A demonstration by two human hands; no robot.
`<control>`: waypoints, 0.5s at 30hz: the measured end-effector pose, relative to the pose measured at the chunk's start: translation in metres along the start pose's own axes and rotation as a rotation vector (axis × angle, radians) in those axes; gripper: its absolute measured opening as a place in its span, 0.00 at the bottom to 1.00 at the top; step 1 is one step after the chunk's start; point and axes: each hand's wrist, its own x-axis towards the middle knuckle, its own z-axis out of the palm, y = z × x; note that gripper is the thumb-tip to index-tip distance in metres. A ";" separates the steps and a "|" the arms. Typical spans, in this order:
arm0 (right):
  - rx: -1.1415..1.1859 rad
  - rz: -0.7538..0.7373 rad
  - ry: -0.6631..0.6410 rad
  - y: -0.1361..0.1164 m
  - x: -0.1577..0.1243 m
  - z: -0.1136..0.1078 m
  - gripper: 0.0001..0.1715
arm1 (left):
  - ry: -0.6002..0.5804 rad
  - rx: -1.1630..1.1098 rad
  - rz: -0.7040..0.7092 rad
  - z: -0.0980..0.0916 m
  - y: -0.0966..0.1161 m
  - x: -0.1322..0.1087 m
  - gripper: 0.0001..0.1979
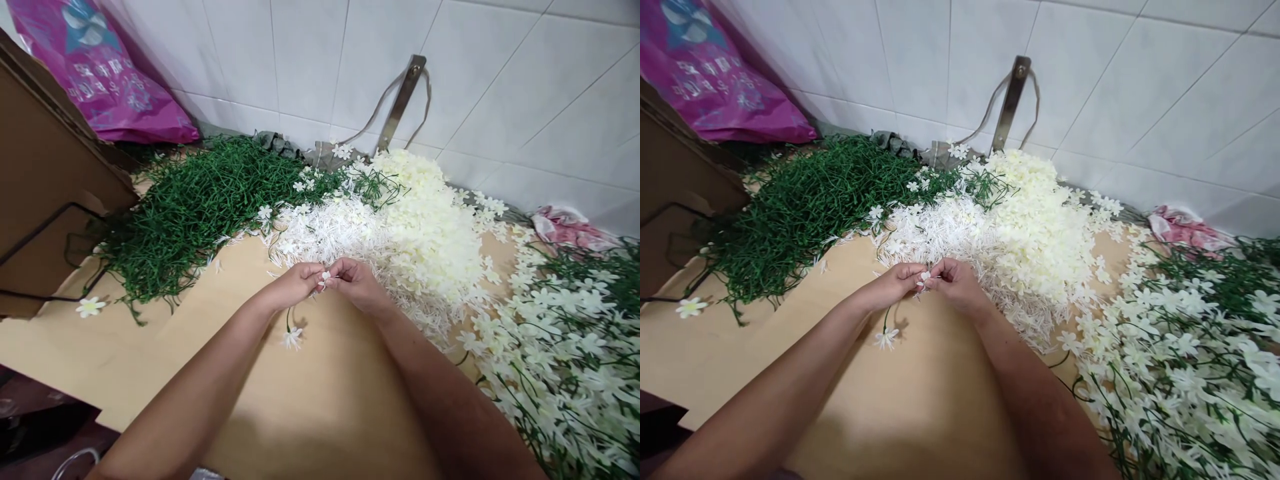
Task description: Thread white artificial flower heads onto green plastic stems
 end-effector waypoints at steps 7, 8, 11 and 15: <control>-0.024 -0.006 0.043 0.007 0.003 0.004 0.24 | 0.045 -0.005 -0.018 0.004 0.003 0.000 0.24; -0.051 -0.003 0.039 0.006 0.004 0.003 0.24 | 0.052 -0.021 -0.012 0.005 0.003 0.000 0.25; -0.251 -0.019 0.012 -0.011 0.001 -0.008 0.23 | 0.029 -0.097 0.007 0.006 0.000 0.002 0.27; -0.528 -0.237 -0.085 -0.069 -0.033 -0.042 0.14 | 0.121 -0.264 0.065 0.004 -0.007 0.006 0.31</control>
